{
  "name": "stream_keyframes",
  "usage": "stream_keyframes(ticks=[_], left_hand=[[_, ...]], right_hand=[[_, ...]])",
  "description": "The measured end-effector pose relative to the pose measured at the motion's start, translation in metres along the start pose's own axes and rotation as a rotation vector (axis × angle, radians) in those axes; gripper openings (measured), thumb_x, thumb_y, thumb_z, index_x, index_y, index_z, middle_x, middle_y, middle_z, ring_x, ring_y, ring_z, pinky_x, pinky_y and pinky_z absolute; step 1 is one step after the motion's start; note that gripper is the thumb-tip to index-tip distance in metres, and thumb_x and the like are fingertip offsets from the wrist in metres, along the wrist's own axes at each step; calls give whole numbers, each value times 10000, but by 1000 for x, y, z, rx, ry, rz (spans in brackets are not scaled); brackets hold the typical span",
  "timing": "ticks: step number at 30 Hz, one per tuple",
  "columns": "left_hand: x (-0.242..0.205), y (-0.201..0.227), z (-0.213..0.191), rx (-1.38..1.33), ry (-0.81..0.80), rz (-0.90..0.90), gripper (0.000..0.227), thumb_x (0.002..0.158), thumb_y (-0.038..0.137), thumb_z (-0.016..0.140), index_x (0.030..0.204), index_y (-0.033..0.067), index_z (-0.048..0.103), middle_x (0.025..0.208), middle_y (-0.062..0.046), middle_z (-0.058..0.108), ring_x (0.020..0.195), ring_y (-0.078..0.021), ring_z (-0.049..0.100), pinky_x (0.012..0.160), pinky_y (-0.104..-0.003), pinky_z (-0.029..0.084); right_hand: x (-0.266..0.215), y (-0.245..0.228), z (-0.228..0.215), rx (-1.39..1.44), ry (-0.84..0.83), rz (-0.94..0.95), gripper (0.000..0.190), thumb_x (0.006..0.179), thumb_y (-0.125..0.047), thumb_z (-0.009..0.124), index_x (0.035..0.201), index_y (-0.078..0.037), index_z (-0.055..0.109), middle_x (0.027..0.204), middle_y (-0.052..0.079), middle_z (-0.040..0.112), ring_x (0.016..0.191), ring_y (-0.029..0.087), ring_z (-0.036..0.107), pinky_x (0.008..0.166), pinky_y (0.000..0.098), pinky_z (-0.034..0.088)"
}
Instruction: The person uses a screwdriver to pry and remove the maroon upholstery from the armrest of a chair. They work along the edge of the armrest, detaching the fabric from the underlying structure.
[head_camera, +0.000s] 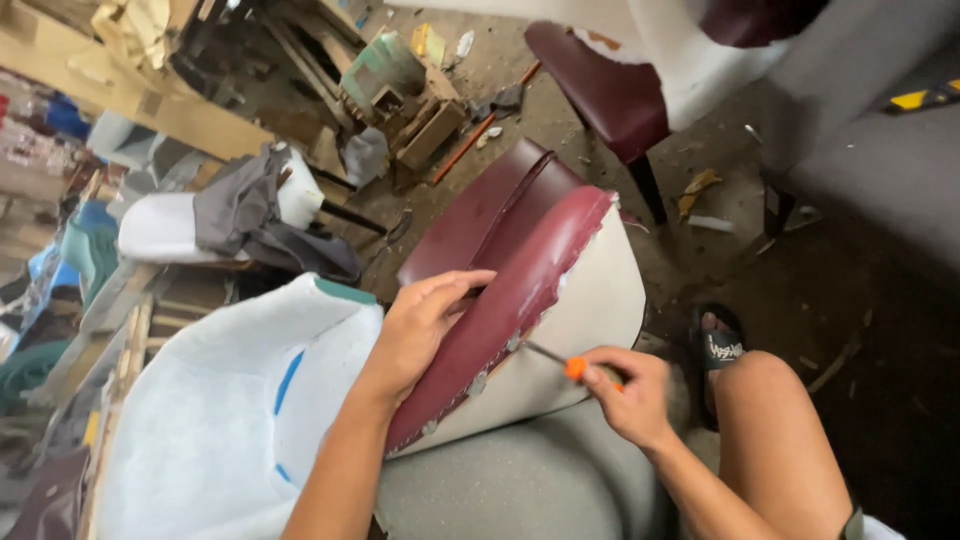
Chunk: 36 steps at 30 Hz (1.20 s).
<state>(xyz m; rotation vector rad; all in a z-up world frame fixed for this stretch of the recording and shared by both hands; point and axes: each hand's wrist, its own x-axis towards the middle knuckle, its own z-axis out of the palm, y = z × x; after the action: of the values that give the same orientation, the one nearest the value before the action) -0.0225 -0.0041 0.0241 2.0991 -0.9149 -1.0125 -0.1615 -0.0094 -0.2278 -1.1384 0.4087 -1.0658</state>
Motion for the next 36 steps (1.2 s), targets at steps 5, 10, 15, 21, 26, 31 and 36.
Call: stream_keyframes(ticks=[5, 10, 15, 21, 26, 31, 36], left_hand=[[-4, 9, 3, -95, -2, -52, 399, 936, 146, 443, 1161, -4, 737, 1216, -100, 739, 1027, -166, 678, 927, -265, 535], [-1, 1, 0, -30, -25, -13, 405, 936, 182, 441, 1169, 32, 737, 1250, -72, 727, 1097, -156, 669, 998, -269, 505], [1, -1, 1, -28, -13, 12, 388, 941, 174, 451, 1143, 29, 748, 1181, -72, 751, 1023, -142, 684, 957, -249, 523], [-2, 2, -1, 38, -32, 91, 418, 940, 183, 408, 1136, 30, 744, 1211, -49, 746, 1131, -123, 664, 1048, -253, 477], [-6, 8, 0, -41, -39, -15, 402, 956, 177, 415, 1121, 29, 750, 1135, -60, 750, 949, -150, 686, 910, -248, 523], [-13, 18, -1, -51, -29, -83, 404, 947, 224, 427, 1120, 52, 750, 1149, -35, 735, 917, -132, 669, 864, -236, 530], [-2, 0, -3, -68, -36, -13, 393, 936, 223, 444, 1106, 48, 752, 1183, -38, 735, 1021, -119, 659, 993, -248, 512]], right_hand=[[0, -24, 12, -435, 462, -637, 287, 774, -175, 769, 872, 9, 572, 814, 136, 581, 731, 232, 565, 682, 309, 488], [-9, -4, 19, -529, 583, -694, 295, 825, -217, 742, 912, 30, 606, 801, 143, 591, 703, 239, 563, 640, 310, 472], [-7, 4, 33, -442, 602, -611, 265, 838, -202, 707, 902, 16, 571, 795, 134, 558, 718, 228, 531, 662, 297, 440], [-20, 31, 43, 93, 315, -219, 215, 895, -231, 657, 930, -21, 621, 875, 117, 630, 654, 150, 542, 484, 223, 448], [-12, 15, 20, 167, 134, -218, 374, 944, -371, 631, 903, 1, 634, 648, 82, 561, 458, 117, 511, 478, 222, 408], [-15, -9, 21, -494, 291, -426, 419, 1013, -355, 412, 880, -32, 644, 658, 22, 581, 532, 130, 495, 521, 246, 387], [-2, 6, 14, 4, -272, 228, 712, 961, -554, 255, 488, -81, 498, 373, 25, 483, 382, 121, 423, 436, 246, 357]])
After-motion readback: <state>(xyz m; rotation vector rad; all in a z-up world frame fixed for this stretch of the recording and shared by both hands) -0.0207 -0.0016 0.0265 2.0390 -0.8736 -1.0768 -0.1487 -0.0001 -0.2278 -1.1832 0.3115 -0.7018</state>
